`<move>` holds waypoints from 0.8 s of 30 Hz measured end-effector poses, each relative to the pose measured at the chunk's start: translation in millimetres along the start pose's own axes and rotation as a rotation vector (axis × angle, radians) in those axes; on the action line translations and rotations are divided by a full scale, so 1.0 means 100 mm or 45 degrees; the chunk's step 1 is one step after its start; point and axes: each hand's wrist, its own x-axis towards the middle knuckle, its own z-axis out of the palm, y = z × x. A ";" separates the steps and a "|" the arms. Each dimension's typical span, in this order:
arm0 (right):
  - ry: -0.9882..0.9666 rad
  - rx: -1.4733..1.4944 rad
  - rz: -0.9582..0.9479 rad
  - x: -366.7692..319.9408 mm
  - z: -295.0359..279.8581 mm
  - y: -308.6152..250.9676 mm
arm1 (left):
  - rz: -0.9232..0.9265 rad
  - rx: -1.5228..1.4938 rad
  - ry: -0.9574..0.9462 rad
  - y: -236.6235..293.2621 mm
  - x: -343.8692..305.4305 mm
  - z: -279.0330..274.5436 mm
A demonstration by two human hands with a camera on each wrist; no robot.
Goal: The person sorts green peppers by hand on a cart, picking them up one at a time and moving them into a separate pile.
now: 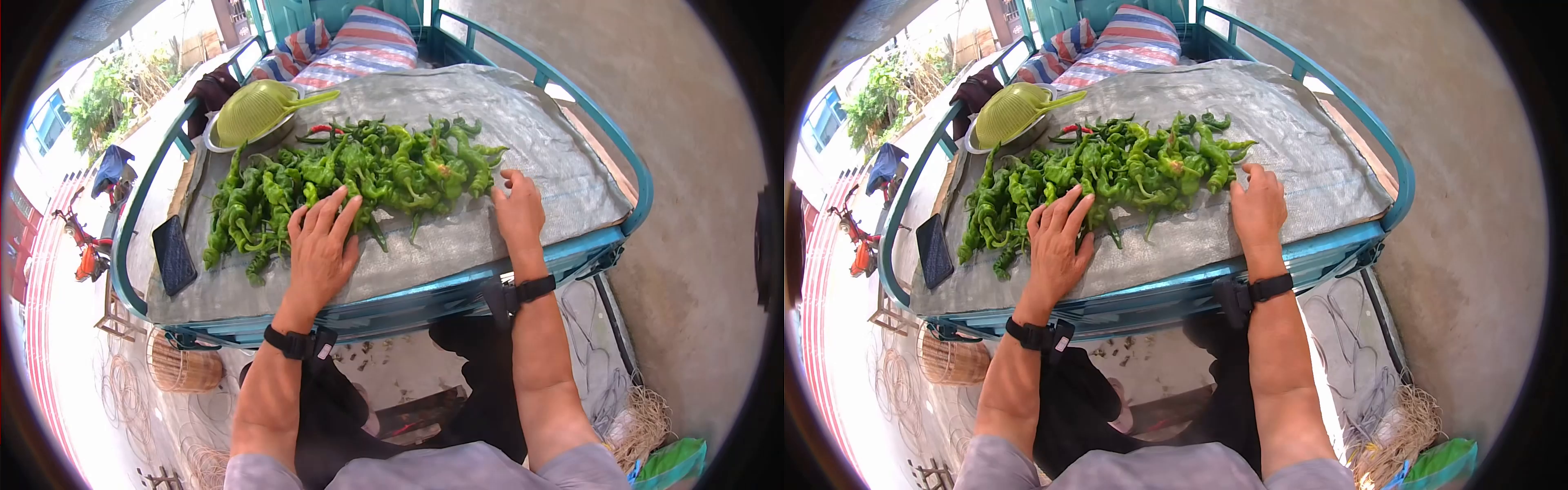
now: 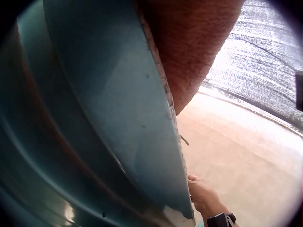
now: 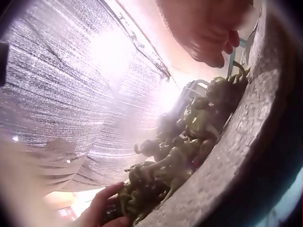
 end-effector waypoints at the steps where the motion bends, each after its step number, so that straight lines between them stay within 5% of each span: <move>1: -0.063 -0.006 -0.009 0.01 0.03 0.01 | 0.000 -0.001 0.002 -0.01 0.00 0.00; 6: -0.179 -0.030 -0.030 0.08 0.11 0.03 | 0.009 -0.008 0.017 0.00 -0.01 0.00; 12: 0.083 0.222 0.067 0.19 0.32 0.21 | 0.012 -0.017 0.022 -0.02 0.00 0.00; 15: 0.144 0.854 0.156 0.31 0.45 0.34 | 0.011 -0.014 0.033 -0.02 -0.01 0.01; 19: -0.166 1.452 0.462 0.26 0.11 0.11 | 0.008 -0.014 0.034 -0.02 0.00 0.01; 22: -0.298 1.195 0.613 0.25 0.13 0.10 | 0.002 -0.020 0.027 -0.02 -0.01 0.02; 24: -0.319 0.856 0.469 0.24 0.09 0.08 | 0.003 -0.021 0.027 -0.03 -0.01 0.02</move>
